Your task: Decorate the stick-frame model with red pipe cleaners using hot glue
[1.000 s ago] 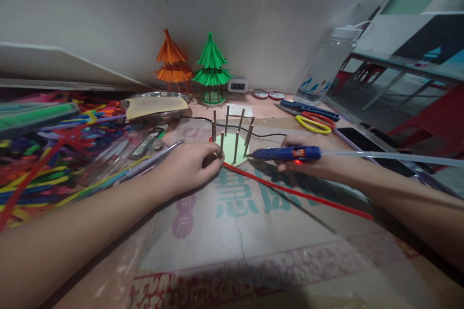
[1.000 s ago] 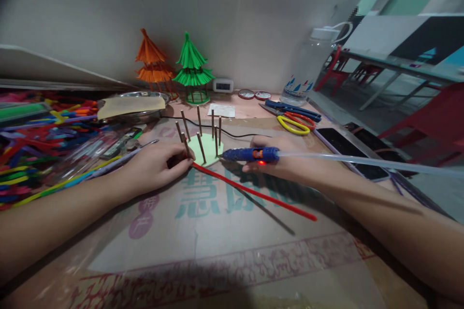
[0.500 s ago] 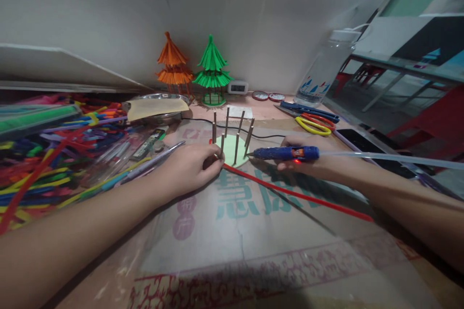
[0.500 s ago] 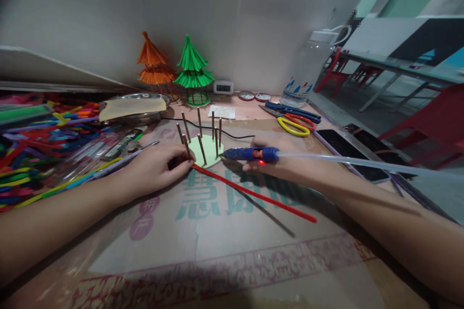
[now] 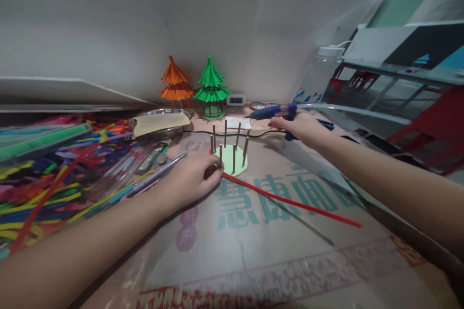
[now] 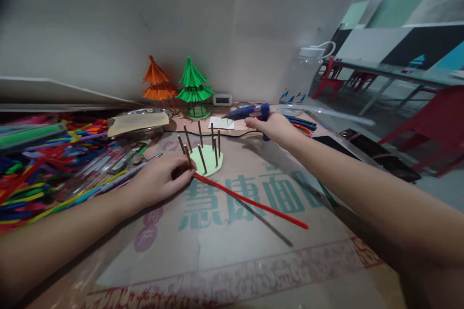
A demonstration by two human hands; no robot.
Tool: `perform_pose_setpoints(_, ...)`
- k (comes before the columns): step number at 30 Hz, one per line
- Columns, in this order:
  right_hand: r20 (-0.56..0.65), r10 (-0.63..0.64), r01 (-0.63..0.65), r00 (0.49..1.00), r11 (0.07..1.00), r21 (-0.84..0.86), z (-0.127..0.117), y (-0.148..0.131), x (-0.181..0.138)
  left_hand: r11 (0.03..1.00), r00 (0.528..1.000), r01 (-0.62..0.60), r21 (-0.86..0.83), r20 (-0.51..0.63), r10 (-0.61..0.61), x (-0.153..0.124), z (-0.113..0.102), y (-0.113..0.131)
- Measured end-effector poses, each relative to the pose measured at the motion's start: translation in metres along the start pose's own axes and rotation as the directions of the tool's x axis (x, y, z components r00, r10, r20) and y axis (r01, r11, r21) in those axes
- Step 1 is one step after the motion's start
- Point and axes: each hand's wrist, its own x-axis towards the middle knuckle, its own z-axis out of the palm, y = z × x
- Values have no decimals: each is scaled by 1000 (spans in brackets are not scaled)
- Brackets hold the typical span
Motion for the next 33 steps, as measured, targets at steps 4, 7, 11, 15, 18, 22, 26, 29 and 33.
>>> perform_pose_setpoints(4, -8, -65, 64, 998, 996, -60, 27, -12, 39, 1000, 1000, -16, -7, 6, 16, 0, 0, 0)
perform_pose_setpoints(7, 35, -58, 61, 998, 992, -109, 46, -9, 58, 1000, 1000, -21, -12, 4, 21, 0, 0, 0)
perform_pose_setpoints(11, 55, -39, 47, 998, 986, -163, 54, 0, 69, 999, 1000, -21, -28, -3, 20, 0, 1, 0)
perform_pose_setpoints(15, 85, -87, 103, 993, 972, -210, 43, 8, 64, 999, 1000, -12, -35, -3, 12, 0, 1, -1)
perform_pose_setpoints(18, 93, -121, 140, 988, 961, -238, 38, 13, 58, 1000, 1000, -15, -23, -5, 15, 1, 1, -1)
perform_pose_setpoints(22, 72, -149, 163, 986, 946, -280, 39, 20, 57, 1000, 1000, -24, 13, -20, 24, 1, 1, 0)
perform_pose_setpoints(26, 56, -160, 169, 986, 935, -312, 41, 26, 61, 999, 999, -34, 13, -24, 34, 1, 1, 1)
perform_pose_setpoints(29, 49, -163, 170, 985, 933, -316, 41, 29, 62, 999, 999, -39, 18, -29, 40, 1, 1, 0)
perform_pose_setpoints(33, 56, -166, 175, 985, 932, -317, 39, 27, 58, 999, 998, -52, 2, -41, 52, 1, 2, -2)
